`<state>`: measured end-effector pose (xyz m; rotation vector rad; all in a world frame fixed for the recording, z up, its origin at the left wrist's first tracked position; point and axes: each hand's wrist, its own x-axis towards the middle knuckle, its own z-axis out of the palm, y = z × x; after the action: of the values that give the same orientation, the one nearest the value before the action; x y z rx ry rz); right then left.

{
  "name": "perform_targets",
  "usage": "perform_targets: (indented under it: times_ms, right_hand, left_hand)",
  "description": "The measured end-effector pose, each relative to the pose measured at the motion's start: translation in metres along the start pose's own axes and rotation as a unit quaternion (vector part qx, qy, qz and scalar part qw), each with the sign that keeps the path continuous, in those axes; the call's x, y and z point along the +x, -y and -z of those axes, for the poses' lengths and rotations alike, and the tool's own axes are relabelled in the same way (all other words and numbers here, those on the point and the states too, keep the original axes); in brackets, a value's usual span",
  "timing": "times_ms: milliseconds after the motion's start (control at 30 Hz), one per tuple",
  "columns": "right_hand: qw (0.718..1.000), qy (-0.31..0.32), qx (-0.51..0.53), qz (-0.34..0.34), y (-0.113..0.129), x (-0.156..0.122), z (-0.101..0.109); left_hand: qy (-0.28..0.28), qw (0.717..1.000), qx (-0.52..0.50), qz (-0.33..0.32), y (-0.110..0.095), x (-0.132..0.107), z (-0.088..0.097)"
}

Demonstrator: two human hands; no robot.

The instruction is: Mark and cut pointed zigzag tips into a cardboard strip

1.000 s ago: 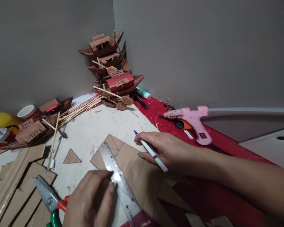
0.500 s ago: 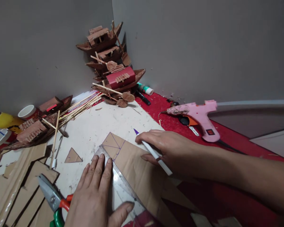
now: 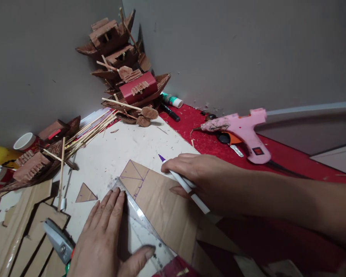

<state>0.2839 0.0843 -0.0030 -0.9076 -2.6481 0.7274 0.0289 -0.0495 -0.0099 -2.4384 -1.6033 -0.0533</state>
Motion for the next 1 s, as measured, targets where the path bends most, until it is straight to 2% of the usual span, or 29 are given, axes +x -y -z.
perform_targets:
  times_ms: [267,667,800,1000]
  right_hand:
    - [1.000,0.000,0.028,0.008,-0.003,-0.002,-0.001]
    - [1.000,-0.010,0.026,0.005,-0.004,0.000,-0.003]
    - [0.999,-0.024,0.033,0.010,-0.007,-0.002,-0.008]
    - [0.999,-0.013,0.043,-0.005,-0.004,-0.003,-0.009]
  left_hand:
    - [0.045,0.998,-0.040,0.035,0.009,0.000,0.011]
    - [0.062,0.995,-0.055,0.048,0.008,0.000,0.003]
    - [0.050,0.995,-0.068,0.047,0.008,0.002,0.003]
    - [0.087,0.990,-0.092,0.067,0.005,0.005,0.003]
